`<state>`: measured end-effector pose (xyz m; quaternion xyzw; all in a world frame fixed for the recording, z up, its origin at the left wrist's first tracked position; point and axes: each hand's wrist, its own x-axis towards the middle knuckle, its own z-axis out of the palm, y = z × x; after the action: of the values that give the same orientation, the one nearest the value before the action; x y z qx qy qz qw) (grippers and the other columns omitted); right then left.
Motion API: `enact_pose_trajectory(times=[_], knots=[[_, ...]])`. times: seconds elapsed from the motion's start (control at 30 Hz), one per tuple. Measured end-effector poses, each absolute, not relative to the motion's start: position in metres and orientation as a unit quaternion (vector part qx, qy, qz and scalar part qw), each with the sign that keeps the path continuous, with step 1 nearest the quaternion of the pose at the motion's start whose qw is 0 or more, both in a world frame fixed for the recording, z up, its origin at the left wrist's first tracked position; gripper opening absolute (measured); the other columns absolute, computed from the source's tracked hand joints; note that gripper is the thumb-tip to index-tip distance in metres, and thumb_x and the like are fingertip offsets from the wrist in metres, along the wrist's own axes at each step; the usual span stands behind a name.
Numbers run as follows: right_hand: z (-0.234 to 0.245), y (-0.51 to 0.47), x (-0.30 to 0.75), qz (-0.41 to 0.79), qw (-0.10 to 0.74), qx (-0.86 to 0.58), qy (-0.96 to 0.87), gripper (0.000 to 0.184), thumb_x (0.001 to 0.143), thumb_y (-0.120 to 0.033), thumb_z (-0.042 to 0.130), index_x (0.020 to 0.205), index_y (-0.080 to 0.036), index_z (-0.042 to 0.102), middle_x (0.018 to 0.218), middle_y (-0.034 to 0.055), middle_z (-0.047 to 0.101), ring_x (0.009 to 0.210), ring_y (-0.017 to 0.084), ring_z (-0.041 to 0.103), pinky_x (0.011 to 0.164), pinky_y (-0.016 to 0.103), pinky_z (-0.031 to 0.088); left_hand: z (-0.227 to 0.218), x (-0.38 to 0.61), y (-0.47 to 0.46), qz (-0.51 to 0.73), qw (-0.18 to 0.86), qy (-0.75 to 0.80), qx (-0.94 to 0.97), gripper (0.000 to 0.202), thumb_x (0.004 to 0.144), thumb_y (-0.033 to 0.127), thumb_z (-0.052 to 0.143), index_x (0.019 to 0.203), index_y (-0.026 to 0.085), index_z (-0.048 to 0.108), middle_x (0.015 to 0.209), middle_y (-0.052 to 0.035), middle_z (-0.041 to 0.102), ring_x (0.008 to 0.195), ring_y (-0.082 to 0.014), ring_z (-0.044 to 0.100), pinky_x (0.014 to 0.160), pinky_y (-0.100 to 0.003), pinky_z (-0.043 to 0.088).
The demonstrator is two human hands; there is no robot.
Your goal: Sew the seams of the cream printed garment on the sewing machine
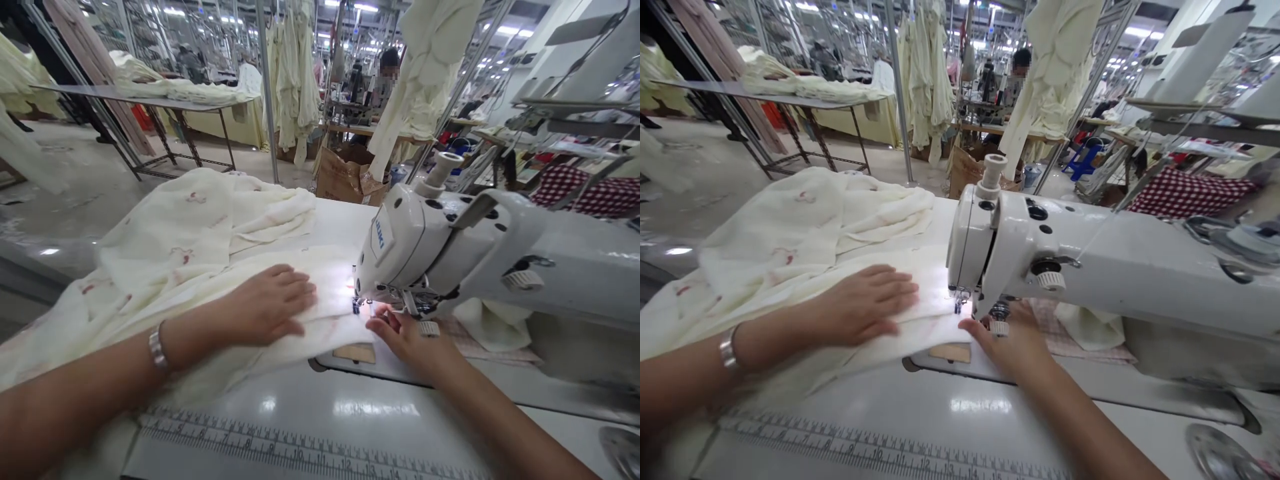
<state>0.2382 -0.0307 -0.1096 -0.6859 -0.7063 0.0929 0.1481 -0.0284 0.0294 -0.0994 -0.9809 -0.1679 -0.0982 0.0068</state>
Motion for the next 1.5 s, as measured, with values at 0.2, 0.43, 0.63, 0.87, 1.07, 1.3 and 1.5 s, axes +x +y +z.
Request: enact_pose_trajectory(times=[0.2, 0.43, 0.63, 0.87, 1.07, 1.3, 1.5], knots=[[-0.118, -0.036, 0.238, 0.099, 0.165, -0.677, -0.71, 0.027, 0.08, -0.044, 0.048, 0.066, -0.023, 0.055, 0.064, -0.0009, 0.062, 0.058, 0.017, 0.059, 0.054, 0.028, 0.044, -0.138, -0.021, -0.099, -0.138, -0.1, -0.288, -0.942, 0.045, 0.092, 0.037, 0.037, 0.136, 0.029, 0.029, 0.13, -0.0064, 0.049, 0.125, -0.0251, 0.039, 0.099, -0.041, 0.036], [-0.1, -0.062, 0.239, 0.006, 0.27, -0.59, -0.761, 0.022, 0.087, -0.033, 0.043, 0.092, -0.022, 0.062, 0.089, 0.006, 0.068, 0.09, 0.022, 0.062, 0.077, 0.033, 0.05, -0.102, 0.034, -0.029, -0.194, -0.167, -0.279, -0.926, 0.012, 0.086, 0.019, 0.049, 0.095, 0.014, 0.054, 0.1, -0.0093, 0.059, 0.099, -0.0216, 0.053, 0.093, -0.037, 0.043], [-0.117, -0.09, 0.223, -0.035, 0.142, -0.48, -0.865, 0.054, 0.089, -0.036, 0.045, 0.135, -0.01, 0.037, 0.139, 0.0139, 0.038, 0.126, 0.025, 0.039, 0.097, 0.044, 0.043, -0.125, 0.026, -0.014, -0.18, -0.082, -0.256, -0.946, 0.033, 0.089, 0.027, 0.048, 0.119, 0.012, 0.045, 0.126, -0.0116, 0.048, 0.119, -0.0249, 0.04, 0.106, -0.042, 0.029], [-0.12, -0.084, 0.252, 0.031, 0.03, -0.515, -0.856, 0.054, 0.091, -0.044, 0.039, 0.138, -0.017, 0.033, 0.142, 0.0085, 0.031, 0.131, 0.025, 0.03, 0.102, 0.053, 0.033, -0.118, 0.023, -0.013, -0.169, -0.072, -0.251, -0.95, 0.03, 0.091, 0.033, 0.043, 0.115, 0.015, 0.047, 0.13, -0.0102, 0.045, 0.119, -0.0249, 0.042, 0.102, -0.042, 0.031], [-0.123, -0.078, 0.257, 0.047, 0.034, -0.506, -0.861, 0.059, 0.09, -0.044, 0.041, 0.141, -0.021, 0.022, 0.144, 0.0073, 0.029, 0.131, 0.025, 0.03, 0.106, 0.056, 0.023, -0.119, 0.022, -0.009, -0.171, -0.071, -0.25, -0.951, 0.03, 0.092, 0.035, 0.041, 0.116, 0.018, 0.048, 0.13, -0.0089, 0.046, 0.119, -0.0242, 0.042, 0.102, -0.044, 0.028], [-0.119, -0.059, 0.259, 0.06, 0.041, -0.54, -0.838, 0.056, 0.087, -0.048, 0.044, 0.135, -0.019, 0.041, 0.126, 0.013, 0.053, 0.12, 0.03, 0.045, 0.095, 0.051, 0.043, -0.122, 0.024, 0.007, -0.176, -0.082, -0.255, -0.947, 0.037, 0.091, 0.041, 0.042, 0.117, 0.013, 0.045, 0.128, -0.0128, 0.048, 0.123, -0.024, 0.041, 0.107, -0.044, 0.022], [-0.113, -0.047, 0.258, 0.013, 0.032, -0.55, -0.834, 0.042, 0.087, -0.048, 0.039, 0.115, -0.025, 0.06, 0.121, 0.0077, 0.058, 0.109, 0.03, 0.056, 0.088, 0.05, 0.047, -0.126, 0.029, 0.026, -0.155, -0.107, -0.27, -0.944, 0.05, 0.09, 0.047, 0.043, 0.122, 0.009, 0.043, 0.134, -0.0168, 0.044, 0.129, -0.0267, 0.033, 0.109, -0.047, 0.02]])
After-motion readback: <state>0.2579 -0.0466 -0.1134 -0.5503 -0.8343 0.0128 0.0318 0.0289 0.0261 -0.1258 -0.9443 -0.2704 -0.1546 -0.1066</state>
